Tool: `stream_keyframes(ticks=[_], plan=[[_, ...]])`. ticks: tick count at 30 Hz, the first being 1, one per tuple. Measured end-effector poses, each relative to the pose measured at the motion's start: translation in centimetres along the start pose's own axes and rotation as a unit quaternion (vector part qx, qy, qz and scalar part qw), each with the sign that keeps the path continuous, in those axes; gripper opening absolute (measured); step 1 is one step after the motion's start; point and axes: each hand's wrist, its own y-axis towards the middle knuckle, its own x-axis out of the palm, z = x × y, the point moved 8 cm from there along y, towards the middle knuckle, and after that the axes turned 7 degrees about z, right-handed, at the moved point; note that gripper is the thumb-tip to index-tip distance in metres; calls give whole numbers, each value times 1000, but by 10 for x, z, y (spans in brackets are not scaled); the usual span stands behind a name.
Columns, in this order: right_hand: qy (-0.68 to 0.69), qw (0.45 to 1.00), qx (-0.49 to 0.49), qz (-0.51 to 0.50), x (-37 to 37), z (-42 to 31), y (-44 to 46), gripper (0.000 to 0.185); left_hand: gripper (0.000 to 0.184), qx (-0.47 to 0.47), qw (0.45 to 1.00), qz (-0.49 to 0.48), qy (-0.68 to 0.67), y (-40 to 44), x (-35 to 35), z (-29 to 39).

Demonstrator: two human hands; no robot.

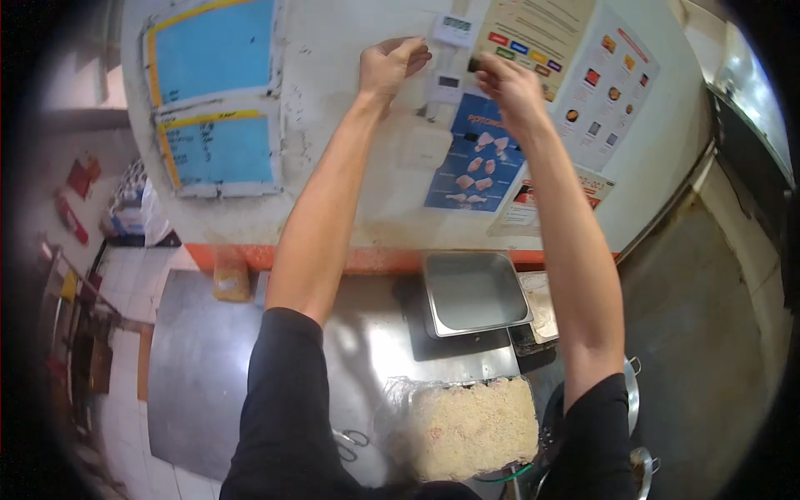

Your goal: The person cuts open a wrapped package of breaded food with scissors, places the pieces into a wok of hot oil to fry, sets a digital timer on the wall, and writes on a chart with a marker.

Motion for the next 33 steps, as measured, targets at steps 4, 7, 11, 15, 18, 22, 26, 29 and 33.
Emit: stream_keyframes(ticks=[4, 7, 11, 15, 18, 22, 26, 29, 33], plan=[[-28, 999, 15, -29, -50, -13, -24, 42, 39, 17, 995, 79, 54, -46, -82, 19], [-390, 888, -222, -99, -98, -47, -49, 37, 36, 50, 983, 152, 88, -128, -176, 51], [-483, 817, -266, -165, -166, -70, -94, 42, 37, -16, 935, 269, 229, -327, -292, 113], [-323, 944, -58, -26, -211, -96, -152, 43, 35, -133, 772, 517, 345, -609, -371, 184], [-379, 916, -120, -63, -230, -118, -197, 42, 39, -163, 625, 688, 332, -844, -374, 221], [-344, 893, -214, -197, -244, -138, -231, 43, 40, -436, 502, 719, 203, -1113, -311, 166], [-173, 977, -128, -6, -258, -154, -269, 41, 100, -624, 487, 610, -32, -1155, -167, 100], [-327, 902, -254, -122, -271, -165, -292, 45, 84, -521, 615, 575, -139, -1177, -143, 31], [-124, 986, -112, -8, -255, -175, -336, 51, 78, -503, 748, 422, 95, -1120, -163, 50]])
